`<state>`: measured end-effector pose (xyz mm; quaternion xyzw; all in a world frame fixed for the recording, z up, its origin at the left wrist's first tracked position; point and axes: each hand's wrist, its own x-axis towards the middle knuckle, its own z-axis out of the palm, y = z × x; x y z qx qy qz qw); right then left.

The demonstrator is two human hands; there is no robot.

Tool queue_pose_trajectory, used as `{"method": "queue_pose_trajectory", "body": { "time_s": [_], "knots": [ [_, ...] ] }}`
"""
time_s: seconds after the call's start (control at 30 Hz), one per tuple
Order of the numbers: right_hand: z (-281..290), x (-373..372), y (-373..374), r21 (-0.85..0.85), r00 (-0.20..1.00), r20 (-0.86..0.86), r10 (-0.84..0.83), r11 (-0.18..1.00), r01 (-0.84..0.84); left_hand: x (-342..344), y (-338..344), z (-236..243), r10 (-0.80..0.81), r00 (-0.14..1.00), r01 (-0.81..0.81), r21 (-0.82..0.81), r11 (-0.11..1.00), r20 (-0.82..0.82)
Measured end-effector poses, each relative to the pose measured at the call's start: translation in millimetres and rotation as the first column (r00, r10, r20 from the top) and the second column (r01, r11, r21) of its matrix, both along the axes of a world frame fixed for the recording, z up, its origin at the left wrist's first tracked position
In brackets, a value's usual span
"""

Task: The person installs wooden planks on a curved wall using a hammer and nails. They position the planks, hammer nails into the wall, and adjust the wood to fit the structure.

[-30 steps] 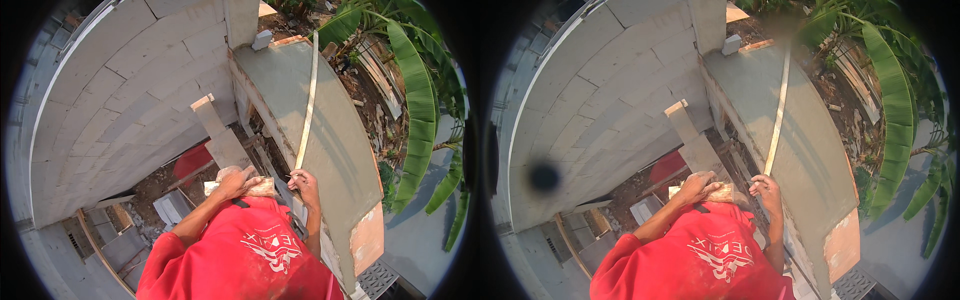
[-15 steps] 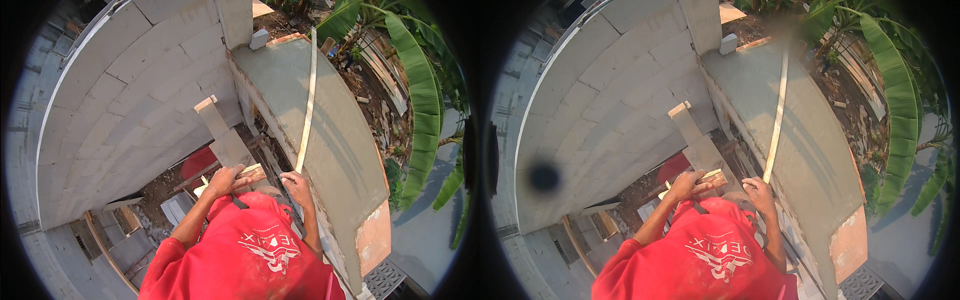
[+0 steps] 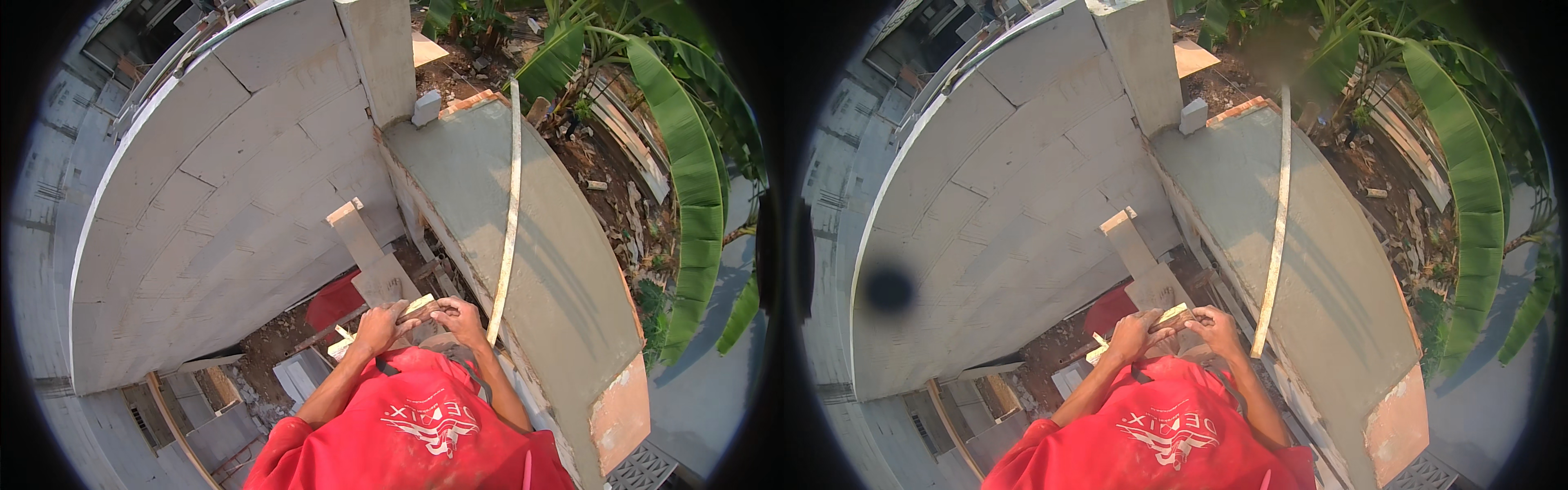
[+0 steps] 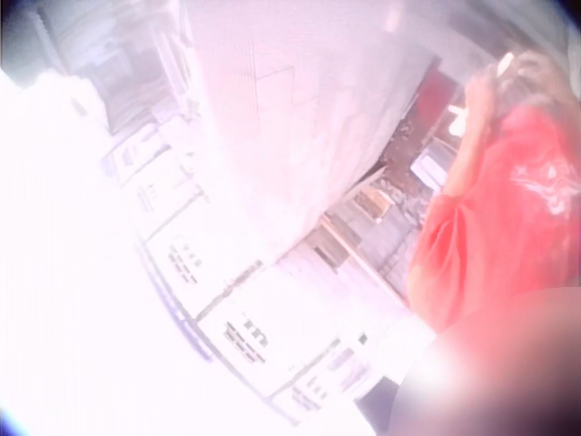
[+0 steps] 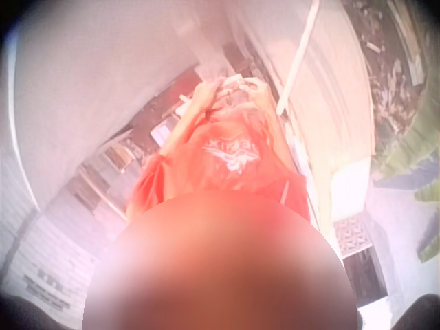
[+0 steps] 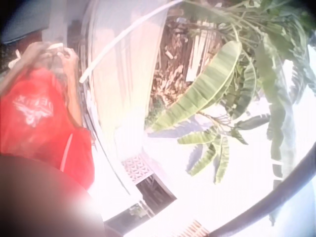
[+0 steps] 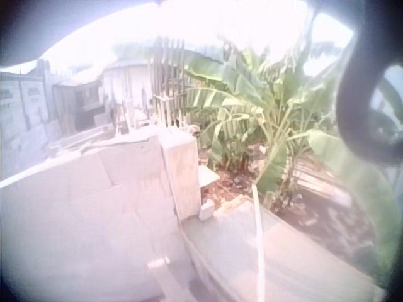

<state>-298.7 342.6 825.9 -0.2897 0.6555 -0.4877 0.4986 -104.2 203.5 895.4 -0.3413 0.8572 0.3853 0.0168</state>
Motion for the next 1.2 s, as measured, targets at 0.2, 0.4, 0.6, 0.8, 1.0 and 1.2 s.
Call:
{"method": "queue_pose_trajectory", "body": {
  "time_s": [0.2, 0.4, 0.6, 0.8, 1.0, 1.2],
  "knots": [
    [-17.1, -28.0, -68.1, -0.156, 0.998, 0.025, -0.056, 0.986, 0.059, 10.4, -87.9, -41.6, -0.069, 0.998, 0.064, 0.262, 0.963, 0.009],
    [-60.3, -66.5, -147.2, -0.082, 0.957, 0.177, -0.228, 0.966, 0.246, 11.8, -183.6, -112.9, -0.114, 0.976, 0.047, 0.332, 0.942, 0.187],
    [-130.6, -87.7, -222.3, 0.000, 0.852, 0.099, -0.514, 0.856, 0.516, -47.5, -319.6, -168.6, -0.037, 0.962, 0.068, -0.108, 0.992, 0.270],
    [-197.1, -63.9, -237.1, 0.157, 0.898, 0.039, -0.438, 0.890, 0.427, -133.2, -478.8, -212.3, 0.114, 0.976, -0.027, -0.418, 0.908, 0.185],
    [-223.6, -35.2, -248.8, 0.149, 0.942, 0.029, -0.336, 0.933, 0.328, -180.9, -537.9, -255.4, 0.099, 0.965, 0.032, -0.485, 0.874, 0.242],
    [-218.2, -44.1, -296.1, 0.102, 0.907, 0.136, -0.398, 0.917, 0.386, -195.8, -549.8, -286.3, 0.085, 0.973, 0.040, -0.520, 0.853, 0.214]
  ]
}}
